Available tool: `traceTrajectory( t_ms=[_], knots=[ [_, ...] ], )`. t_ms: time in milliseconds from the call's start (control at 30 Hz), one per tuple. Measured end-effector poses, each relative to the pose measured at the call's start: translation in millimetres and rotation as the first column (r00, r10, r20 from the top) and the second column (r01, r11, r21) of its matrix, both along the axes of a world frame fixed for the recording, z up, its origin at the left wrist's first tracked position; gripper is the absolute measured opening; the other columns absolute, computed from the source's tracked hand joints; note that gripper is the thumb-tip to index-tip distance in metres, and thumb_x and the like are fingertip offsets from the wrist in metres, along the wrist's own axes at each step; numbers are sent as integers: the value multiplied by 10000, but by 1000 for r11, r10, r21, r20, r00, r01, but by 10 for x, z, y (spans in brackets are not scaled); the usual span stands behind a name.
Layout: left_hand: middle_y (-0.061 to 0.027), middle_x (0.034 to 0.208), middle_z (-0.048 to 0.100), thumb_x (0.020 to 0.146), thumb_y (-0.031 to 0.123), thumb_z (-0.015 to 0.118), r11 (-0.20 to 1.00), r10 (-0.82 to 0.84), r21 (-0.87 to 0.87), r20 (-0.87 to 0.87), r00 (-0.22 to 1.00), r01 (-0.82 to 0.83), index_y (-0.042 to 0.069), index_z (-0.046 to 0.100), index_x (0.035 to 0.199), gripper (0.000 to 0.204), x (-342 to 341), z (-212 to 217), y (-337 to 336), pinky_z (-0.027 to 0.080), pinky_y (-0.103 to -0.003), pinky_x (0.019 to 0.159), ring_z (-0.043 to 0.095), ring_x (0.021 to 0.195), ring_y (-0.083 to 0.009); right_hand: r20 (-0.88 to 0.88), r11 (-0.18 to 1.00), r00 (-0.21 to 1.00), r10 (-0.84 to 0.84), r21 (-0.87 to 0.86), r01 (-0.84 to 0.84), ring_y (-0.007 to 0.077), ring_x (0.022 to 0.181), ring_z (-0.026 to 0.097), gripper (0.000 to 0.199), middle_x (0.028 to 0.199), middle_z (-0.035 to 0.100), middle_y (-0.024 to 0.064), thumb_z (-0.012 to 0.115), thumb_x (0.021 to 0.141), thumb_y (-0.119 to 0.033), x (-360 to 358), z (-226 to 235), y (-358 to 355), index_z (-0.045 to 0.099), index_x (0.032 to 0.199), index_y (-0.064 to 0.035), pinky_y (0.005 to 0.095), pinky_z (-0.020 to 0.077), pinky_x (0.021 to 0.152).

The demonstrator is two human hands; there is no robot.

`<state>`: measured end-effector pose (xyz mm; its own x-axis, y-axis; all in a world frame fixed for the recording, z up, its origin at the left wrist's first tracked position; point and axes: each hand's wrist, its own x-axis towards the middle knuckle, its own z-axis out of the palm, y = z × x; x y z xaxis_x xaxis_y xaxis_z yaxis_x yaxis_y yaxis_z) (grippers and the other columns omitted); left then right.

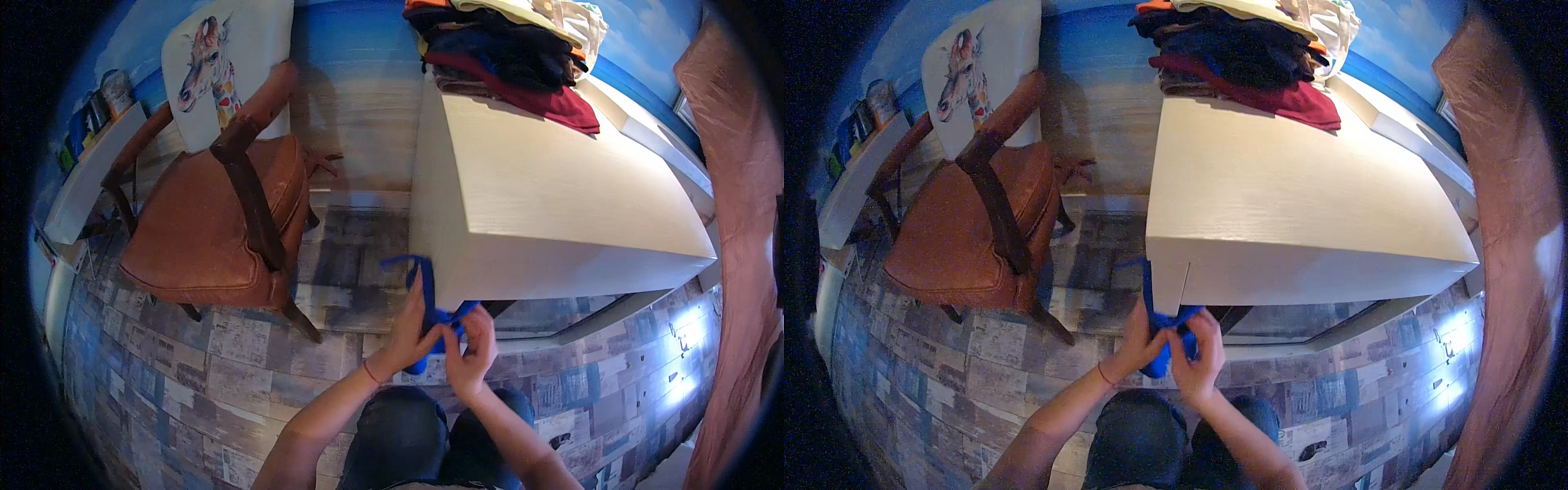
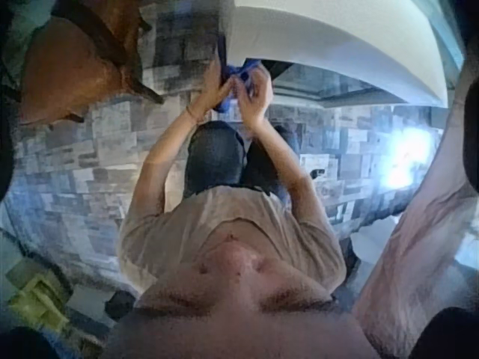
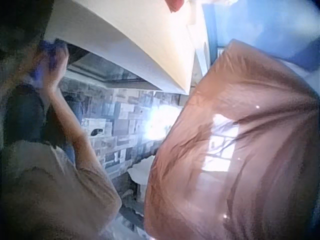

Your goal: The person wipes the surface of a white cabinet and then a yellow armchair using a blue cloth. They clean the cabinet top and sides, then move to the armchair to wipe the seat, backrest, and armrests.

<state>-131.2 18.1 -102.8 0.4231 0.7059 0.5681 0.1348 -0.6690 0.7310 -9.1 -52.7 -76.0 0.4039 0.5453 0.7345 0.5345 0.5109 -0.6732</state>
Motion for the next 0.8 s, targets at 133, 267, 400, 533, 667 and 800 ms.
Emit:
traceTrajectory(
  t_ms=[133,267,400,533,667,800],
  knots=[
    [-315,1585,238,932,335,636,965,65,244,133,989,-96,-50,225,1541,830,25,739,16,288,-446,1174,281,1466,-441,-66,996,998,-2,-85,-4,233,823,703,271,943,719,146,771,790,20,10,275,-5,666,1039,29,309,537,742],
    [-336,1508,356,908,332,672,993,21,-114,168,986,-1,-86,154,1534,913,108,-215,18,360,-448,1127,416,1369,-477,39,987,999,-18,-160,24,250,771,720,191,899,729,170,747,819,-6,-43,-54,-6,690,997,36,317,533,687],
    [-353,1470,378,899,261,678,958,4,-285,-125,992,-40,-87,107,1537,924,11,-1047,-93,372,-450,1112,434,1333,-497,63,907,998,5,-421,22,402,718,666,79,810,657,223,708,857,-19,-60,-679,-152,657,906,16,397,502,604],
    [-363,1500,319,887,175,671,951,-36,-306,-276,960,-53,-89,107,1537,900,-160,-1250,-111,339,-445,1136,384,1372,-487,103,858,994,43,-514,17,451,697,604,85,766,596,239,675,875,-26,-49,-762,-156,608,825,-8,446,457,559],
    [-345,1528,309,965,357,567,996,-1,-92,-3,1000,0,-113,157,1524,837,4,-481,52,255,-436,1184,300,1445,-462,95,979,995,-24,-201,42,387,628,590,80,715,585,171,688,824,4,-22,-57,-66,612,820,-19,430,456,551],
    [-349,1502,349,1005,507,399,998,-34,63,221,975,20,-144,208,1495,837,161,165,130,257,-461,1178,330,1425,-471,36,991,999,-22,-135,26,295,570,569,95,701,585,175,718,790,0,27,397,-1,637,837,-14,347,435,530]
  ],
)
